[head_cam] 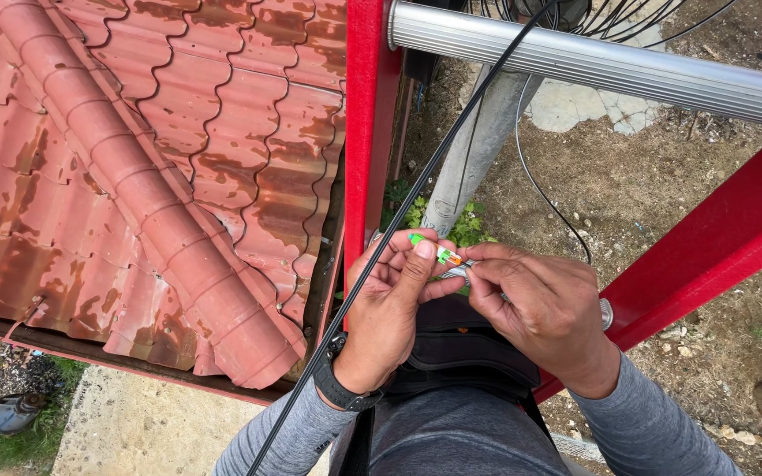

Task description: The recorder is working on a ladder to prepare and connect fiber optic cables within a distribution box on a utility pole.

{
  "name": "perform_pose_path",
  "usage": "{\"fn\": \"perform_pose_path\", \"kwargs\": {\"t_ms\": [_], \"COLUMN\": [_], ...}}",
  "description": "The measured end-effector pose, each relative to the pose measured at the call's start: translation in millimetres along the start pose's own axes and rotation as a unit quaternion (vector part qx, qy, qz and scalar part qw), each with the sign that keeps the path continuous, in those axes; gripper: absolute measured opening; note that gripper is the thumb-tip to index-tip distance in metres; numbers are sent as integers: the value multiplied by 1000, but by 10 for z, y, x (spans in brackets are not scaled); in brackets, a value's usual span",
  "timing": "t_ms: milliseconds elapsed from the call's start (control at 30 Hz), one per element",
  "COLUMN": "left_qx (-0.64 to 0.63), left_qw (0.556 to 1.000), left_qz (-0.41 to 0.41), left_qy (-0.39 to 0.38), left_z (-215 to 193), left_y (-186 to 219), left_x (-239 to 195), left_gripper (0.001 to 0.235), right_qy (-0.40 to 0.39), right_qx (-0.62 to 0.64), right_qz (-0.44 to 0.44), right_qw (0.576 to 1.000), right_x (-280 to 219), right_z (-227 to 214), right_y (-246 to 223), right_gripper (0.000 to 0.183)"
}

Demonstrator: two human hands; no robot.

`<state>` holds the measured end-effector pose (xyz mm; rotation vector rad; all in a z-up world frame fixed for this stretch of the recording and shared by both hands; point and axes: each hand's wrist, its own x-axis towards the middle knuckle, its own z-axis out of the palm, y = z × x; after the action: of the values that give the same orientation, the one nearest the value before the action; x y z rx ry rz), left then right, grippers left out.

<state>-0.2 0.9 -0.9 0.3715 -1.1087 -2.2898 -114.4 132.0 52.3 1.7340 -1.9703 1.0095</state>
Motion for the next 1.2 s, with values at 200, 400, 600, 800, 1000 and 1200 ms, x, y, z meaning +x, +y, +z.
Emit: {"fn": "perform_pose_path", "kwargs": {"t_ms": [200,400,600,800,1000,1200], "left_qx": [5,8,29,16,12,-24], "left_qw": [1000,1000,999,1000,1000,999], "left_qz": [0,3,3,-11,-21,-31], "left_qy": [-17,-15,-18,-20,-12,-22], "left_z": [-7,-3,-12,-23,-25,-63], "left_y": [-2,-3,1,-11,-33,-99], "left_x": [5,10,23,31,43,52], "left_gripper": [23,24,25,25,25,26], "right_qy": [-6,-15,-24,-26,-35,-28], "right_qx": [-7,-14,-13,-15,6,-13], "right_qz": [1,3,2,5,23,10], "right_qw": [1000,1000,1000,1000,999,999], "right_x": [0,-12,33,35,43,39], "right_z": [-8,-8,-34,-45,-55,-68], "right_y": [1,18,-10,4,14,-8], "right_gripper": [15,15,17,16,17,18]}}
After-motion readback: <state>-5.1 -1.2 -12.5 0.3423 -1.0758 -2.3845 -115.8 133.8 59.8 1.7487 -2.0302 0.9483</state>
